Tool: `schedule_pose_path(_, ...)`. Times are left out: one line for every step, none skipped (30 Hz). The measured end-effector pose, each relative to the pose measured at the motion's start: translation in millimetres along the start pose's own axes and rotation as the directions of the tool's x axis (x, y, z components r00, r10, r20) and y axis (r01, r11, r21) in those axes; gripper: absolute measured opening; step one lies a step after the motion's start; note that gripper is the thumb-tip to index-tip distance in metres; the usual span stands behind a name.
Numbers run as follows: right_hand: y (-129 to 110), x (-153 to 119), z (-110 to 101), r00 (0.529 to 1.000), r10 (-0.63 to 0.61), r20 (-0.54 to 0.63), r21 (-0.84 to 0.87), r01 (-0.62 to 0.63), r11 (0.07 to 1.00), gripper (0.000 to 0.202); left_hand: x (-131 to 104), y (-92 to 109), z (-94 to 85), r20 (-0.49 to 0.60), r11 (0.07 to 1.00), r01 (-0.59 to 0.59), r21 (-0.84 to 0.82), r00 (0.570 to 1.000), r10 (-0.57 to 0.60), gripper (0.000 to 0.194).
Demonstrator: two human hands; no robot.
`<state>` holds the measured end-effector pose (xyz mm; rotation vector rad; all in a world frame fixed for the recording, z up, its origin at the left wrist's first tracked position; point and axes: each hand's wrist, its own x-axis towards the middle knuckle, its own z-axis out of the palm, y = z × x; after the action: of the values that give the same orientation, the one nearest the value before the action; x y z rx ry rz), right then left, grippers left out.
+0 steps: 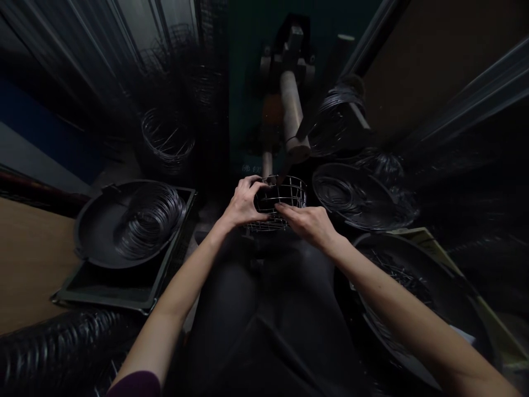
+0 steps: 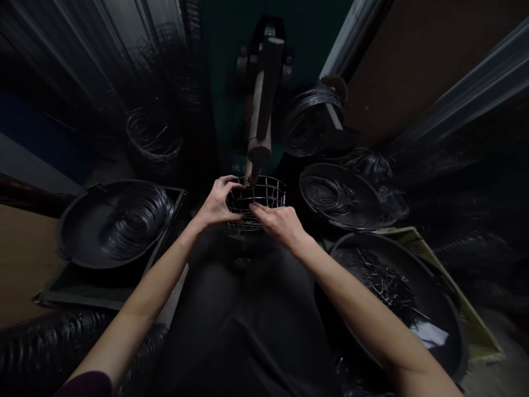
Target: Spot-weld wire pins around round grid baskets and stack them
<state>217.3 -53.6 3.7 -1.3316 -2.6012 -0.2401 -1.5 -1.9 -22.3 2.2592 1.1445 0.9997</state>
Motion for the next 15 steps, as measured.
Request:
schedule_pose_path(0.4,0.3,0.5,1.0,0.014,-0.001,0.032,-0.014,0.999,0.039,0.8,-0.5,-0.7,0.008,1.0,0.002,0.0,1.0,-0.002,0.067)
schedule_pose_path(0.4,0.4,0.7,0.999,0.032,-0.007,0.066,-0.031,0.997,0.038,1.5,-0.7,-1.5,0.017,1.0,0.0,-0.003,1.0,0.0,0.067)
schedule_pose_path(0.2,0.1,0.7,0.999,0.05,-0.015,0.101,-0.048,0.994,0.037,2.1,-0.5,-2.4,0.024,1.0,-0.004,-0.007,1.0,0.005,0.066)
schedule_pose_path(-0.3,-0.7,0.4,0.998,0.065,-0.025,0.131,-0.061,0.989,0.035,2.5,-0.1,-3.2,0.027,1.0,-0.012,-0.011,1.0,0.012,0.066)
schedule_pose_path(-1.0,-2.0,0.0,0.996,0.079,-0.038,0.154,-0.072,0.985,0.033,2.9,0.5,-3.9,0.023,1.0,-0.019,-0.013,1.0,0.019,0.066)
schedule_pose_path(-1.7,-3.8,-0.4,0.994,0.092,-0.053,0.172,-0.081,0.982,0.032,3.3,1.2,-4.4,0.015,1.0,-0.022,-0.017,1.0,0.023,0.065)
schedule_pose_path(-2.3,-6.1,-0.5,0.992,0.106,-0.075,0.186,-0.091,0.978,0.032,3.7,1.8,-4.7,0.003,1.0,-0.02,-0.022,1.0,0.02,0.065)
schedule_pose_path(-2.5,-8.5,-0.2,0.987,0.123,-0.102,0.197,-0.102,0.975,0.032,4.2,2.0,-4.7,-0.01,0.999,-0.01,-0.031,1.0,0.009,0.065)
schedule_pose_path(-2.2,-10.6,0.7,0.981,0.142,-0.134,0.206,-0.113,0.972,0.031,5.0,1.8,-4.4,-0.021,0.999,0.003,-0.044,1.0,-0.004,0.064)
schedule_pose_path(-1.3,-12.1,2.2,0.973,0.164,-0.165,0.213,-0.127,0.969,0.03,6.4,0.9,-3.9,-0.027,0.998,0.013,-0.058,1.0,-0.015,0.064)
schedule_pose_path(0.3,-12.6,4.2,0.964,0.183,-0.193,0.218,-0.14,0.966,0.029,8.4,-0.8,-3.3,-0.028,0.998,0.017,-0.068,0.999,-0.019,0.065)
schedule_pose_path(2.5,-11.6,6.5,0.956,0.201,-0.213,0.218,-0.154,0.964,0.027,11.1,-3.1,-2.7,-0.03,0.997,0.015,-0.071,0.999,-0.018,0.065)
schedule_pose_path(5.1,-9.3,8.9,0.949,0.219,-0.228,0.213,-0.171,0.962,0.026,14.5,-6.0,-2.1,-0.033,0.998,0.012,-0.066,0.999,-0.014,0.065)
schedule_pose_path(7.7,-5.7,11.1,0.942,0.238,-0.237,0.204,-0.191,0.96,0.024,18.2,-9.0,-1.8,-0.037,0.998,0.009,-0.057,0.999,-0.011,0.065)
schedule_pose_path(10.1,-1.5,12.9,0.936,0.259,-0.241,0.192,-0.215,0.957,0.022,22.0,-12.0,-1.7,-0.044,0.999,0.008,-0.047,0.999,-0.01,0.065)
